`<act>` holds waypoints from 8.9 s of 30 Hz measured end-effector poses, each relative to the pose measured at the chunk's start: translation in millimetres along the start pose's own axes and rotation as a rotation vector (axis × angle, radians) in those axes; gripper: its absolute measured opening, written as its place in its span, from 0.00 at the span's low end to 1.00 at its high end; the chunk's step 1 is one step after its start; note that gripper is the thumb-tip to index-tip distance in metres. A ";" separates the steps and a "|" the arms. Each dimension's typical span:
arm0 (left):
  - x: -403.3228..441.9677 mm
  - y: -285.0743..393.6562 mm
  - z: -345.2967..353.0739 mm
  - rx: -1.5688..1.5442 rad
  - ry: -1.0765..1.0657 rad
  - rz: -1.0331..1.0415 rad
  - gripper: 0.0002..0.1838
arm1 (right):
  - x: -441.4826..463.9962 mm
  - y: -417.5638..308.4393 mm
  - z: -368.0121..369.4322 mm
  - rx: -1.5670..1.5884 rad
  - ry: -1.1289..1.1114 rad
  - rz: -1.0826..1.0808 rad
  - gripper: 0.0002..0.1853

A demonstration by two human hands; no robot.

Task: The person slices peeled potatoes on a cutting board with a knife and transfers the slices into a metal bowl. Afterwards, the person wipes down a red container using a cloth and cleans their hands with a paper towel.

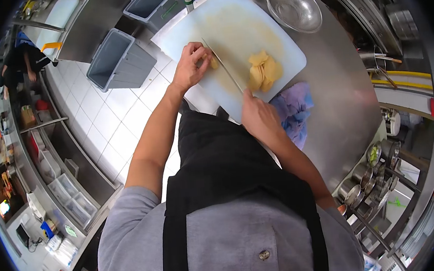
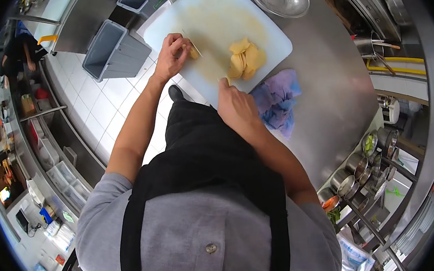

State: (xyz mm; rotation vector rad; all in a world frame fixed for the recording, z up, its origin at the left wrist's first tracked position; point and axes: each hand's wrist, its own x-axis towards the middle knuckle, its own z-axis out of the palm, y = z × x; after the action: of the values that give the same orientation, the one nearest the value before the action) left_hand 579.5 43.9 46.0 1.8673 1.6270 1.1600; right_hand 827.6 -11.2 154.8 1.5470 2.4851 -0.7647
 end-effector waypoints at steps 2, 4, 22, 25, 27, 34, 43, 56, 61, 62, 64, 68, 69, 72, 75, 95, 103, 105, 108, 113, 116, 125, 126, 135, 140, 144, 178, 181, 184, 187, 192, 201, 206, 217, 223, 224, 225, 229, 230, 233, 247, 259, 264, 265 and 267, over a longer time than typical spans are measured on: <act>-0.4 -3.0 1.3 0.003 0.006 0.013 0.08 | -8.1 -0.8 -5.0 0.010 -0.013 0.011 0.11; -0.8 -3.5 2.7 0.007 0.019 0.022 0.08 | -10.7 1.9 -5.8 0.008 -0.010 0.000 0.11; -0.5 -2.0 2.6 -0.001 0.045 0.033 0.08 | 2.1 3.0 -12.1 0.006 -0.009 -0.026 0.12; -1.5 -3.4 5.5 -0.023 0.041 -0.007 0.08 | -5.3 9.1 -7.9 0.077 -0.033 -0.003 0.11; -1.3 -4.3 5.9 -0.013 0.052 -0.003 0.08 | -1.9 7.8 -8.6 0.038 -0.032 -0.006 0.12; -1.9 -2.7 5.7 0.033 0.078 0.036 0.08 | 64.5 8.7 27.6 0.037 0.038 -0.062 0.11; -2.6 -3.4 3.7 0.036 0.059 0.052 0.08 | -2.6 2.3 -11.5 0.054 -0.036 -0.015 0.11; -3.0 -1.5 2.3 0.054 0.085 0.053 0.08 | 70.2 -2.1 27.4 0.018 0.034 -0.020 0.14; -5.3 -0.9 1.4 0.016 0.083 0.041 0.08 | 59.0 -6.8 9.7 -0.034 -0.008 -0.017 0.12; -4.9 -0.2 0.6 0.022 0.079 0.047 0.08 | 49.7 -9.6 3.4 -0.033 -0.009 -0.013 0.12; -4.4 -0.3 0.3 0.027 0.073 0.055 0.07 | 27.1 -13.4 -6.9 -0.018 -0.019 0.012 0.11; -5.1 -2.9 3.3 0.057 0.095 0.067 0.07 | -1.3 -3.6 -6.1 -0.010 -0.025 -0.014 0.10; -5.2 -2.4 3.0 0.080 0.102 0.074 0.07 | -6.2 -1.1 -4.9 -0.007 -0.014 -0.019 0.11; -4.9 -1.1 2.9 0.036 0.094 0.066 0.07 | -14.6 -0.6 -11.0 0.014 -0.061 0.010 0.12; -4.3 -1.7 2.3 0.032 0.092 0.080 0.07 | 1.6 0.1 -4.6 0.007 -0.096 0.030 0.13; -5.5 -1.4 1.8 0.031 0.094 0.089 0.07 | 7.8 -12.3 -8.2 -0.011 -0.028 0.017 0.10; -5.1 -5.3 2.9 0.029 0.077 0.085 0.09 | 9.0 -1.2 1.4 0.034 -0.062 0.034 0.12; -4.3 -3.7 2.0 0.041 0.084 0.099 0.08 | 51.2 8.3 36.8 0.054 -0.005 0.004 0.12; -7.4 -1.3 3.2 0.022 0.100 0.062 0.08 | 73.9 -3.3 39.0 0.078 0.043 -0.011 0.13; -7.8 -0.7 4.6 0.045 0.135 0.069 0.08 | 66.2 -15.6 11.0 0.007 0.010 0.004 0.12; -7.6 -1.3 4.7 0.067 0.144 0.095 0.07 | 44.1 -23.8 -5.1 -0.036 -0.014 0.008 0.11; -8.2 -6.3 8.1 0.058 0.163 0.111 0.07 | -8.4 -8.1 -12.6 0.023 -0.068 0.051 0.10; -8.4 -5.3 7.7 0.056 0.165 0.109 0.08 | -12.6 -7.7 -14.3 0.028 -0.105 0.080 0.10; -9.3 -4.2 6.4 0.069 0.180 0.140 0.07 | 71.0 -11.1 27.2 0.020 0.013 -0.008 0.12; -12.3 -4.1 3.7 0.068 0.178 0.109 0.08 | 74.2 -5.9 26.2 0.046 0.011 -0.003 0.12; -10.7 -5.0 5.4 0.056 0.180 0.126 0.07 | 54.7 -18.5 6.8 -0.033 0.042 -0.025 0.11; -12.7 -5.7 7.4 0.095 0.183 0.134 0.09 | 2.5 -22.3 -17.0 -0.057 -0.113 0.084 0.11; -12.5 -7.4 7.0 0.085 0.160 0.105 0.09 | -3.1 -16.9 -16.0 -0.002 -0.140 0.099 0.11; -12.3 -10.9 8.6 0.076 0.168 0.139 0.10 | 39.1 -9.5 16.7 -0.020 -0.054 0.043 0.12; -13.1 -12.9 8.7 0.101 0.177 0.159 0.10 | 79.7 -13.7 30.6 0.030 0.017 -0.012 0.12; -12.8 -7.7 8.6 0.102 0.182 0.127 0.09 | 71.3 -17.6 9.5 -0.006 0.002 -0.024 0.12; -13.6 -12.6 12.5 0.119 0.212 0.137 0.10 | 4.3 -21.3 -15.2 -0.008 -0.081 0.068 0.10; -13.5 -8.6 11.9 0.105 0.208 0.133 0.10 | 3.4 -14.8 -13.5 -0.030 -0.121 0.063 0.11; -14.0 -9.0 8.8 0.107 0.211 0.116 0.09 | 81.6 -12.2 17.9 0.006 0.012 -0.041 0.10; -16.8 -9.2 10.7 0.100 0.196 0.129 0.09 | 35.1 -28.7 -11.3 -0.029 -0.051 0.034 0.10; -15.7 -10.1 9.8 0.110 0.205 0.142 0.09 | 29.0 -27.9 -11.6 -0.026 -0.050 0.042 0.10; -15.0 -10.1 9.2 0.121 0.215 0.154 0.09 | 23.8 -27.5 -11.7 -0.036 -0.045 0.047 0.10; -15.1 -7.6 9.5 0.127 0.224 0.154 0.09 | 14.0 -27.5 -16.3 -0.033 -0.094 0.072 0.11; -15.3 -7.1 9.1 0.122 0.216 0.144 0.09 | 11.0 -25.5 -15.8 -0.031 -0.093 0.073 0.11; -15.7 -6.8 9.3 0.117 0.216 0.134 0.09 | 1.9 -19.2 -12.8 -0.009 -0.087 0.065 0.11; -10.6 -14.4 6.0 0.079 0.241 0.146 0.09 | 74.1 -5.7 30.1 0.019 -0.008 -0.025 0.13; 3.4 -1.2 -32.6 0.188 -0.078 0.180 0.11 | 51.8 25.0 17.5 -0.061 0.082 0.044 0.12; 12.1 7.8 -45.0 0.390 -0.286 0.308 0.13 | 31.5 18.0 19.8 -0.126 0.095 0.113 0.12; 15.1 12.5 -43.7 0.374 -0.327 0.262 0.13 | 30.4 18.0 21.1 -0.119 0.119 0.102 0.12; 18.6 20.9 -38.6 0.362 -0.369 0.227 0.12 | 29.6 15.3 22.6 -0.111 0.139 0.100 0.12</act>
State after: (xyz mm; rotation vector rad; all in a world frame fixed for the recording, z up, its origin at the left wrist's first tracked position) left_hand 561.3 48.3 89.9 2.3751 1.5131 0.5675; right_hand 823.3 7.4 119.4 1.7234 2.4733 -0.5115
